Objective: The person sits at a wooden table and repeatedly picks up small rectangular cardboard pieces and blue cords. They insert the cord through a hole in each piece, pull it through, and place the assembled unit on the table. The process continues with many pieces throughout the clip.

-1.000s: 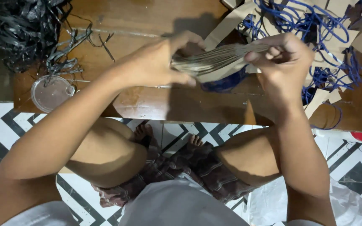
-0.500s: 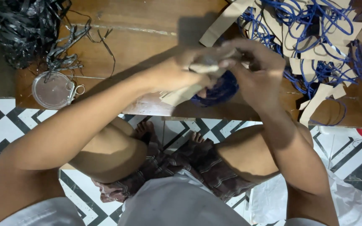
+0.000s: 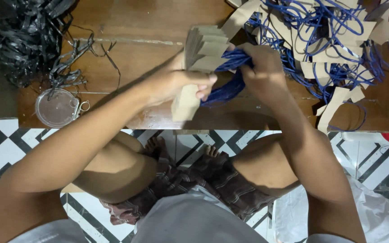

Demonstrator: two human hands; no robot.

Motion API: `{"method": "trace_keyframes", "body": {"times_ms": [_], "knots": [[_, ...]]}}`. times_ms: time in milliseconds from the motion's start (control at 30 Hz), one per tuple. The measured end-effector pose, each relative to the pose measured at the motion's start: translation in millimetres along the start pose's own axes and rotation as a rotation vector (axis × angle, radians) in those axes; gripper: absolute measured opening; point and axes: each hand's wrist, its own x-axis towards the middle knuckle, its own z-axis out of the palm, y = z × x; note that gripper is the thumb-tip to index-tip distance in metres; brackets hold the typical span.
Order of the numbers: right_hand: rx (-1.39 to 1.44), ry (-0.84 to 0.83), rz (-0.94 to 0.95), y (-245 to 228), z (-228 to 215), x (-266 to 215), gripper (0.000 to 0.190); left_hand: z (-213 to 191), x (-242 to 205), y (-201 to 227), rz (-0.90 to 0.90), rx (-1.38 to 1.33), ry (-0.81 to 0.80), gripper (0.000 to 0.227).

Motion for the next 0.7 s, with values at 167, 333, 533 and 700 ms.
{"method": "trace_keyframes", "body": {"times_ms": [167,333,533,700], "knots": [[0.034,0.049,-0.014,-13,-8,3,0.032,6,3,0,0.012,0.014,0.109,0.041],[0.176,0.032,0.14,-12,-6,5,0.027,1,5,-7,-0.143,0.125,0.235,0.044],[0.247,-0.082,0.214,8,-1,6,0.032,10,1,-2,0.125,0.119,-0.012,0.018],[0.259,-0.087,0.236,45,2,2,0.017,19,6,-24,0.115,0.216,0.078,0.033]]}}
